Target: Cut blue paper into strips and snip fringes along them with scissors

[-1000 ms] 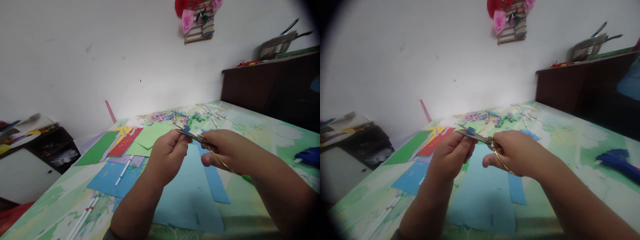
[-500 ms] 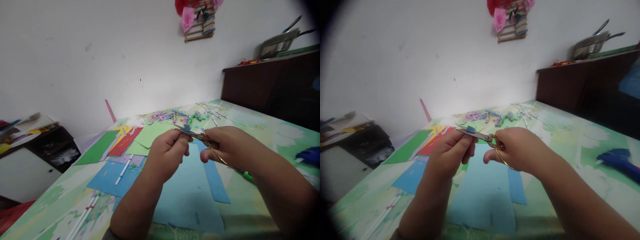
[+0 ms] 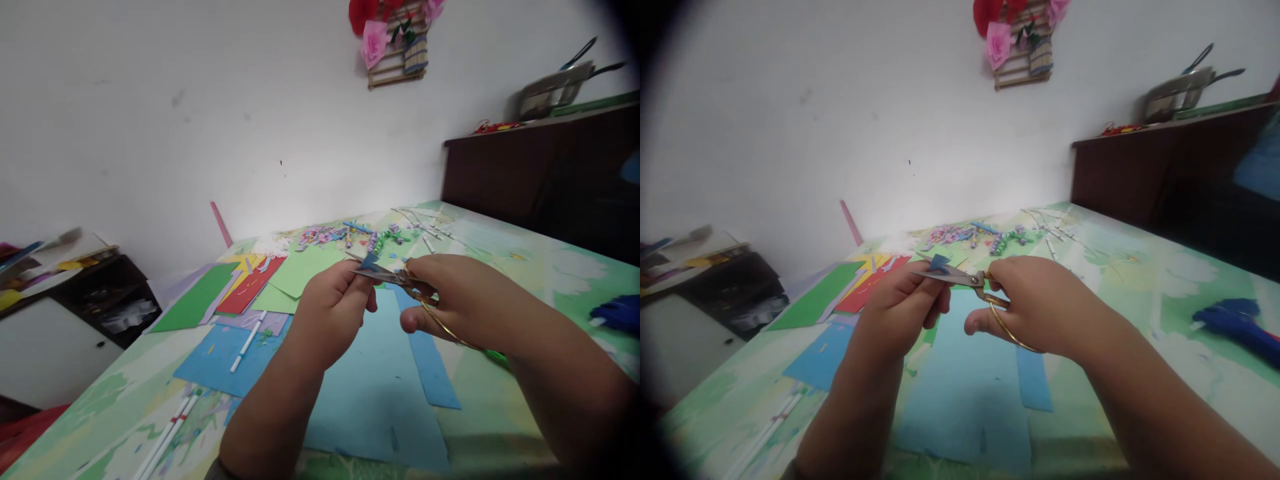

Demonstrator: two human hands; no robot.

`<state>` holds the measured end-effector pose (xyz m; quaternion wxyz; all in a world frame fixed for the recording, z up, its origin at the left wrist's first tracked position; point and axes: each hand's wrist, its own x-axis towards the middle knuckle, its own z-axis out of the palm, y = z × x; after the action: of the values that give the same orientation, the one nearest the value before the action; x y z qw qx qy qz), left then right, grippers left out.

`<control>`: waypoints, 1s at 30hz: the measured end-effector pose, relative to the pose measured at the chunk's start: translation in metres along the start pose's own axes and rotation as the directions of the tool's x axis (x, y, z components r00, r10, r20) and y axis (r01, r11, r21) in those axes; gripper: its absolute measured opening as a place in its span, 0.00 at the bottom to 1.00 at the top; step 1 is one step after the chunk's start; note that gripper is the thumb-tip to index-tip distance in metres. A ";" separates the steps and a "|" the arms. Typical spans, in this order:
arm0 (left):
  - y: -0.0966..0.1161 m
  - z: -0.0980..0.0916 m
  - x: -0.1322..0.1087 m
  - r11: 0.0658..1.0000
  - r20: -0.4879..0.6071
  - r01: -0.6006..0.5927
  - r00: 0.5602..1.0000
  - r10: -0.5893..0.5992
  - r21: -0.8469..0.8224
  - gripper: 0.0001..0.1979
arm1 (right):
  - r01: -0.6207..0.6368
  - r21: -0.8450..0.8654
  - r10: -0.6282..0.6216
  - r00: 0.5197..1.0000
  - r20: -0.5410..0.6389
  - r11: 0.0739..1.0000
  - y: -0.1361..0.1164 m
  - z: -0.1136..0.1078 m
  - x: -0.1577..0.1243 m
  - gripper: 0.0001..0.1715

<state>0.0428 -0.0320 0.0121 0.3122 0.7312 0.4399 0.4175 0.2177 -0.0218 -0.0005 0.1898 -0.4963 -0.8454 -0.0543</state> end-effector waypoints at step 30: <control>-0.010 -0.014 0.000 0.965 0.231 0.072 0.973 -0.012 -0.252 0.08 | -0.009 -0.037 0.010 1.000 0.030 0.999 -0.006 0.003 0.004 0.29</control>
<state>0.0267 -0.0263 0.0098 0.4618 0.7178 0.3586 0.3781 0.2100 -0.0209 -0.0017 0.1680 -0.5043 -0.8448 -0.0615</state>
